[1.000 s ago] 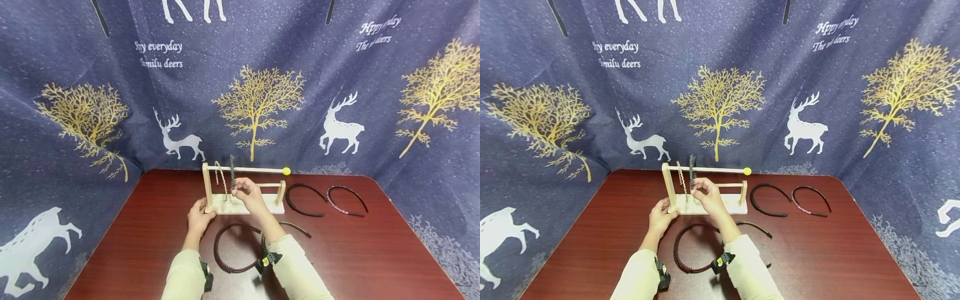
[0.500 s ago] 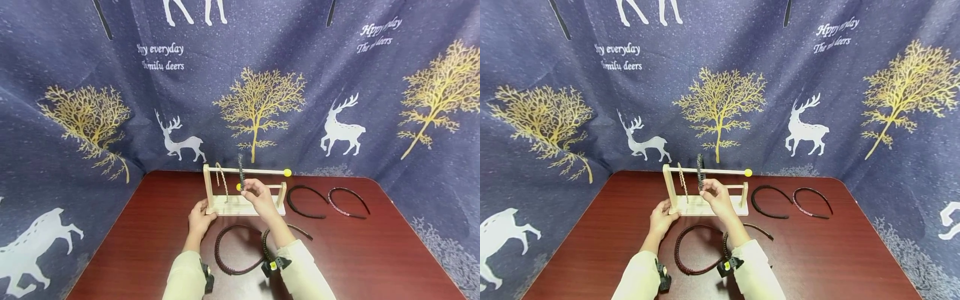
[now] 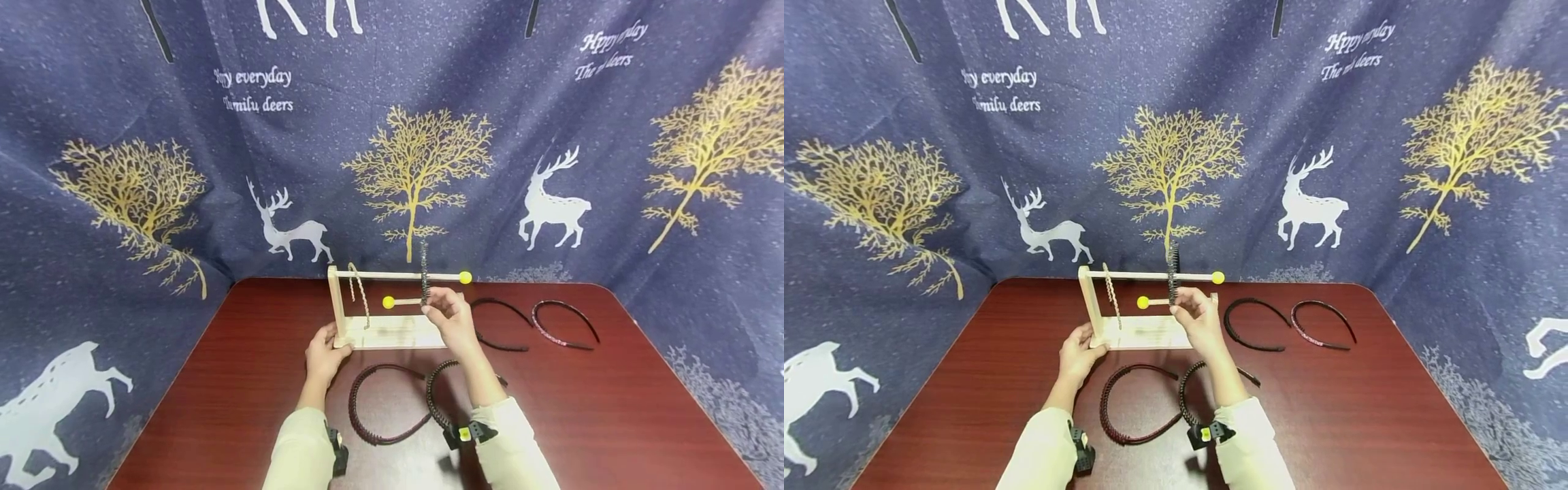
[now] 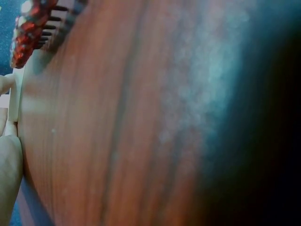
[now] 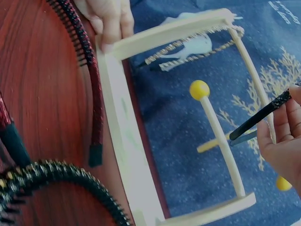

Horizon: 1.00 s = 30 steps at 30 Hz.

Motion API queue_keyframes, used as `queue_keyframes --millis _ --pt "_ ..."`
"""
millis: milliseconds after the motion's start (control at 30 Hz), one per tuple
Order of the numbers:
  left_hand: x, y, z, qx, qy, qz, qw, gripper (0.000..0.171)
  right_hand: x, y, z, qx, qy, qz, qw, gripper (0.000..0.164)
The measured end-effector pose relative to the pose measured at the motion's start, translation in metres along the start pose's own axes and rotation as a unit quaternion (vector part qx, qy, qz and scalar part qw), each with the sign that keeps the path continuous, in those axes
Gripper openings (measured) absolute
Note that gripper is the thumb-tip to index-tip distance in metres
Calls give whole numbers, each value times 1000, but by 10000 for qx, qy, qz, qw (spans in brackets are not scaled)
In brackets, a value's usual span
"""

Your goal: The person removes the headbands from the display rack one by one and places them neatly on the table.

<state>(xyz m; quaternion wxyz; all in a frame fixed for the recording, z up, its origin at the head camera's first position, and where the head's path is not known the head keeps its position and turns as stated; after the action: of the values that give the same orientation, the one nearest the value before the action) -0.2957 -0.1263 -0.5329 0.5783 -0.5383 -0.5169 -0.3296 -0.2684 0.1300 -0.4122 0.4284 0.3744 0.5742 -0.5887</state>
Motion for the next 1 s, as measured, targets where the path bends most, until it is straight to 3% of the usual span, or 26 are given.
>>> queue_keyframes --millis 200,533,800,1000 --pt "1 -1 2 1 -36 64 10000 60 -5 2 -14 362 -318 -439 9979 24" --pt "4 0 -2 -90 -230 33 9997 59 -20 16 -38 680 -687 -776 9923 24" --pt "5 -2 -2 -85 -319 59 9994 61 -24 31 -51 952 -742 -968 9880 28" --pt "4 2 0 -69 -363 38 9993 61 -21 28 -59 1107 -903 -888 9858 29"
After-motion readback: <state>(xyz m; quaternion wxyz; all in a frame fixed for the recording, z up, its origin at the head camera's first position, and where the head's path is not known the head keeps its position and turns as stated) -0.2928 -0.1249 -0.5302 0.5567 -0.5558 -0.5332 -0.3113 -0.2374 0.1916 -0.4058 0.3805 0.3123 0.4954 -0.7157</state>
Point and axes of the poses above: each hand's wrist, its own y-axis away from the middle knuckle, its own z-axis out of the palm, x = y × z, the point moved 1 cm from there along -y, towards the middle knuckle, and after that the axes turned 8 degrees about z, right-handed, at the moved point
